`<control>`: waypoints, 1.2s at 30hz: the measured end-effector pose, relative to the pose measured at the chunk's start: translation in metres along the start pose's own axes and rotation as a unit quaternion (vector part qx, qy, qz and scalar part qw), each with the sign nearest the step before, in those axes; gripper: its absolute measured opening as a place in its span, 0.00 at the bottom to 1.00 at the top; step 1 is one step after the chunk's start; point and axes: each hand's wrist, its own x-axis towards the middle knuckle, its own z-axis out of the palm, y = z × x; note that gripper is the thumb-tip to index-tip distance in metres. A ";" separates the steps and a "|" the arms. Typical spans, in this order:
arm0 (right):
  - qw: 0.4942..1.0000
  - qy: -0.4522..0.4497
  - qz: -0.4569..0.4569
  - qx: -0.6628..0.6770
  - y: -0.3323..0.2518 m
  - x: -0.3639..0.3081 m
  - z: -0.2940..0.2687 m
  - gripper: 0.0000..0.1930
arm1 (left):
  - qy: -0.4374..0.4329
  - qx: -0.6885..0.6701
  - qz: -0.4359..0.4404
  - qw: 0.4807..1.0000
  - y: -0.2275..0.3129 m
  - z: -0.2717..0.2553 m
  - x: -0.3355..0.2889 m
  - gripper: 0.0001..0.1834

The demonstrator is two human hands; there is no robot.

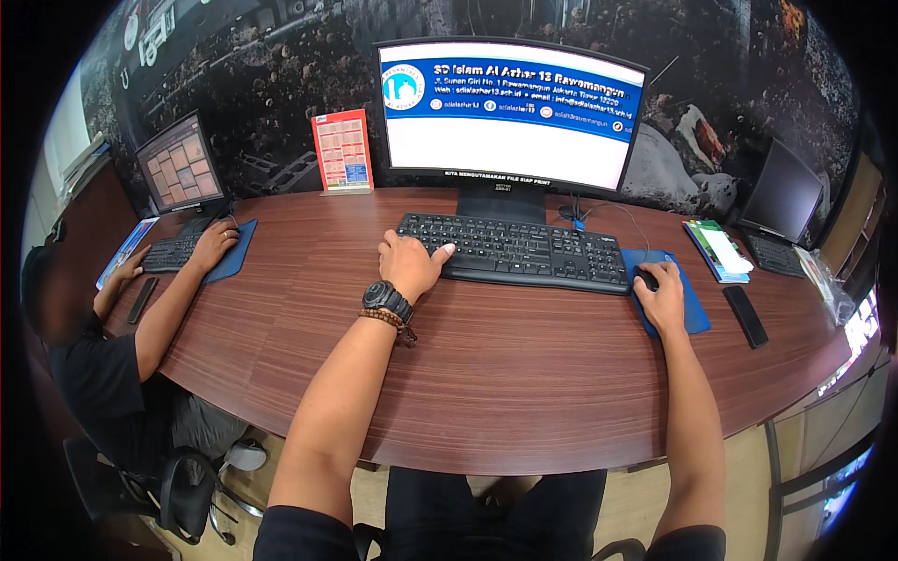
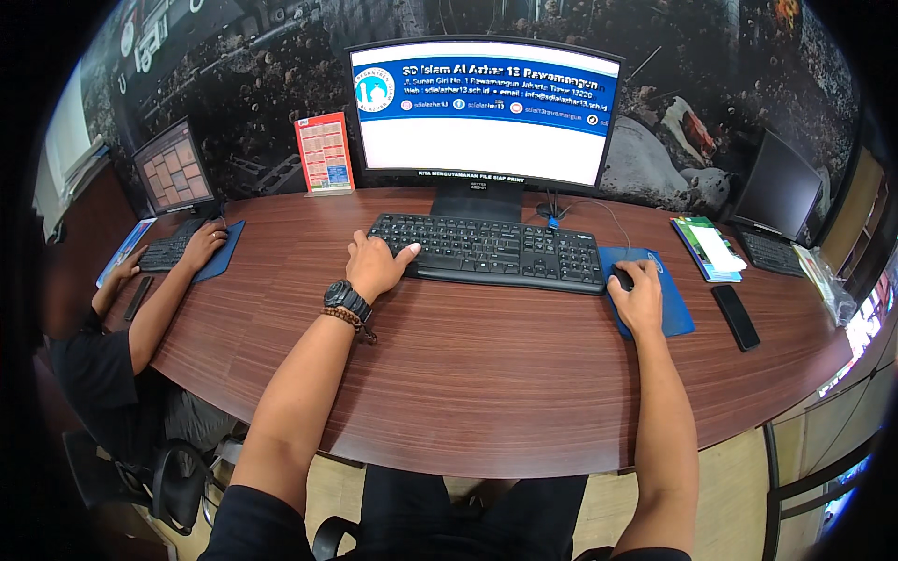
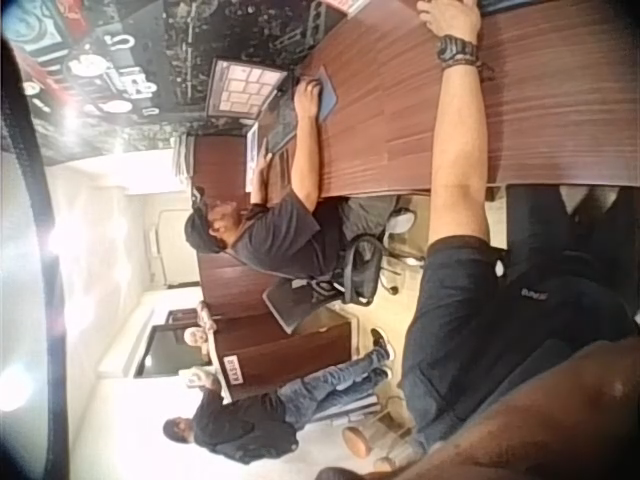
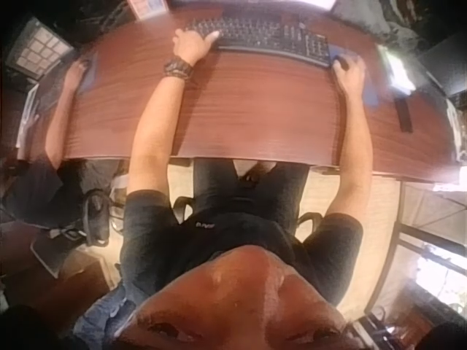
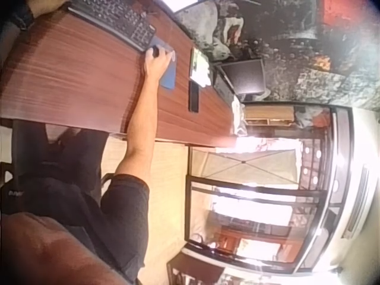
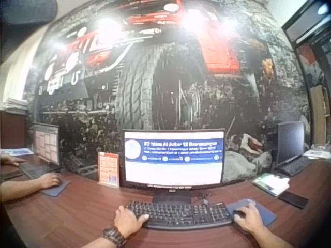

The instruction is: Using a computer and design software to create or edit a poster or graphic.

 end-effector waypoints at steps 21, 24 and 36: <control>1.000 -0.001 0.023 -0.002 -0.002 -0.001 -0.001 0.16 | -0.059 0.010 0.039 0.997 0.023 0.009 -0.001 0.44; 1.000 0.001 0.020 -0.002 -0.003 -0.001 0.000 0.17 | 0.012 0.005 0.019 1.000 0.007 0.008 0.001 0.48; 1.000 0.004 0.016 -0.003 -0.003 -0.001 0.000 0.17 | 0.012 -0.001 0.002 1.000 -0.006 0.004 0.005 0.47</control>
